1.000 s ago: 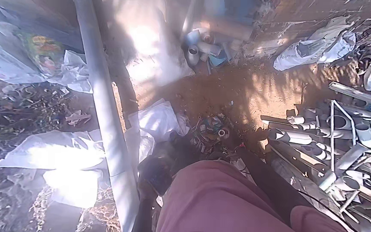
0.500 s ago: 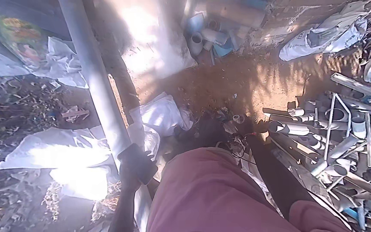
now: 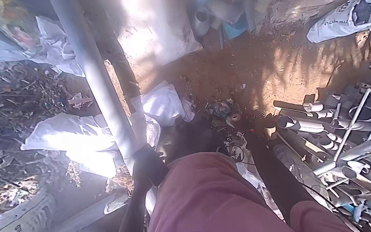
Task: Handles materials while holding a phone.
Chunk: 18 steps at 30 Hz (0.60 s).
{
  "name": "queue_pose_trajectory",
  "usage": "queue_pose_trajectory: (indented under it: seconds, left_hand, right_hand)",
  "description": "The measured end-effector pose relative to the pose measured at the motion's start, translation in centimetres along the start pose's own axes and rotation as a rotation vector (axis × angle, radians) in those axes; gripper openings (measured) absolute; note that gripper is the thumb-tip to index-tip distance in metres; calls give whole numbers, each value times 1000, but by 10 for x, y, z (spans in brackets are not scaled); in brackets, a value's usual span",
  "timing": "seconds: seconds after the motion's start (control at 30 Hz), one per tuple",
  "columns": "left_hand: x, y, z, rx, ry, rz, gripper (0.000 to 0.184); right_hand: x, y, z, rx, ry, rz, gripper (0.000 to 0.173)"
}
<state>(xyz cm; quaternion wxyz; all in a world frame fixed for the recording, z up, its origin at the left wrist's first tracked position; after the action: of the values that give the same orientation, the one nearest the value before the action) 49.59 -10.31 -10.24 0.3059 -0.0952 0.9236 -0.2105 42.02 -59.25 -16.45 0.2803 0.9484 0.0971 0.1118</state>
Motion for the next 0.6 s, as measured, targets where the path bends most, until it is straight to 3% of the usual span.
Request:
queue_pose_trajectory:
  seconds: [0.17, 0.27, 0.33, 0.43, 0.53, 0.6]
  left_hand:
    - [14, -20, 13, 13, 6, 19, 90]
    - [31, -19, 27, -8, 21, 1, 89]
    - [49, -19, 43, -14, 50, -12, 84]
    - [98, -7, 67, 2, 188, -129, 78]
    - [177, 35, 104, 226, 276, -342, 79]
    - [205, 23, 128, 30, 427, -376, 76]
  right_hand:
    - [-3, -15, 33, 145, -49, 48, 61]
    - [-3, -44, 59, 258, -44, -41, 40]
    - [6, -68, 83, 319, -5, -106, 37]
    - [11, -126, 130, 361, 6, -147, 38]
    - [22, -196, 196, 361, -54, -108, 32]
    - [26, -252, 253, 317, -119, 1, 30]
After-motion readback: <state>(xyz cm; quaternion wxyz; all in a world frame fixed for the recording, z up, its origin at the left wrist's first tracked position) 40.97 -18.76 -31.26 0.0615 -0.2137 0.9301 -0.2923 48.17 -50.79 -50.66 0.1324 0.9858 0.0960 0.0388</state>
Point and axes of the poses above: each hand's wrist, its own z-axis towards the middle knuckle, its own y-axis out of the back of the hand, x = y × z, the point moved 2 cm from there along z, towards the middle knuckle, and after that the axes turned 3 degrees about -y, right-handed, at the moved point
